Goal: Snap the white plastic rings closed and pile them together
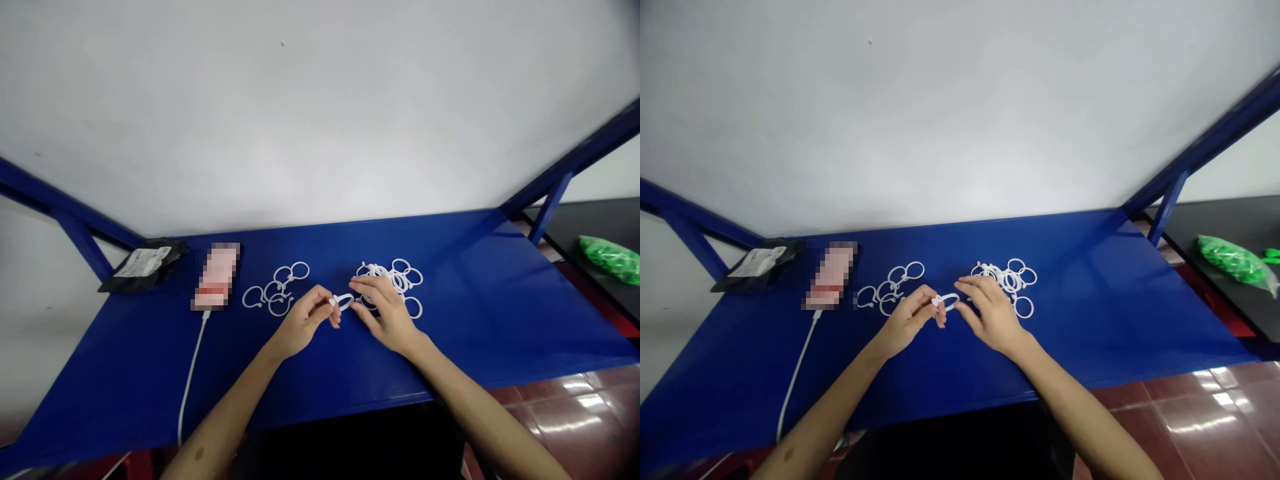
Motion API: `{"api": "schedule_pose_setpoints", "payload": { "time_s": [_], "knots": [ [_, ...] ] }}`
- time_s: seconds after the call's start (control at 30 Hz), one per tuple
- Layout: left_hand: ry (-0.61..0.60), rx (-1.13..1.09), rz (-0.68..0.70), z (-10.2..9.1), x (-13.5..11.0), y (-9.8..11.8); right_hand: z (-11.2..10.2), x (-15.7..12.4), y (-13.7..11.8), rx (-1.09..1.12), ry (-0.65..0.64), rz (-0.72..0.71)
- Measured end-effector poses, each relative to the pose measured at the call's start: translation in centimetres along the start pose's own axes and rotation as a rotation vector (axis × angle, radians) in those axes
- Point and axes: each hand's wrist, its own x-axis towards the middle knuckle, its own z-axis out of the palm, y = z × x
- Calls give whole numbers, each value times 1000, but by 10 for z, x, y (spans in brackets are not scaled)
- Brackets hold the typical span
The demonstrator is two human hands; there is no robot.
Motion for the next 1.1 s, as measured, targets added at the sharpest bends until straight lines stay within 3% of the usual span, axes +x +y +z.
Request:
{"api": "schedule_pose_setpoints", "payload": {
  "time_s": [0.13, 0.27, 0.6, 0.73, 0.87, 1.0, 1.1],
  "knots": [
    [-69, -194, -20, 2, -2, -1, 13, -8, -8, 161, -49, 52],
    [-35, -97, -35, 5, -4, 0, 17, -14, -10, 262, -46, 185],
    [167, 169, 47, -1, -2, -11, 13, -8, -19, 486, -152, 301],
    [247, 350, 160, 0, -4, -6, 9, -8, -16, 556, -223, 279],
    [275, 494, 301, 2, -3, -3, 8, -10, -13, 494, -256, 152],
    [298, 750, 415, -5, 2, -7, 10, -9, -13, 362, -171, 117],
    [440, 1064, 425, -18, 6, -10, 7, -4, -7, 203, -2, 122]
  ]
}}
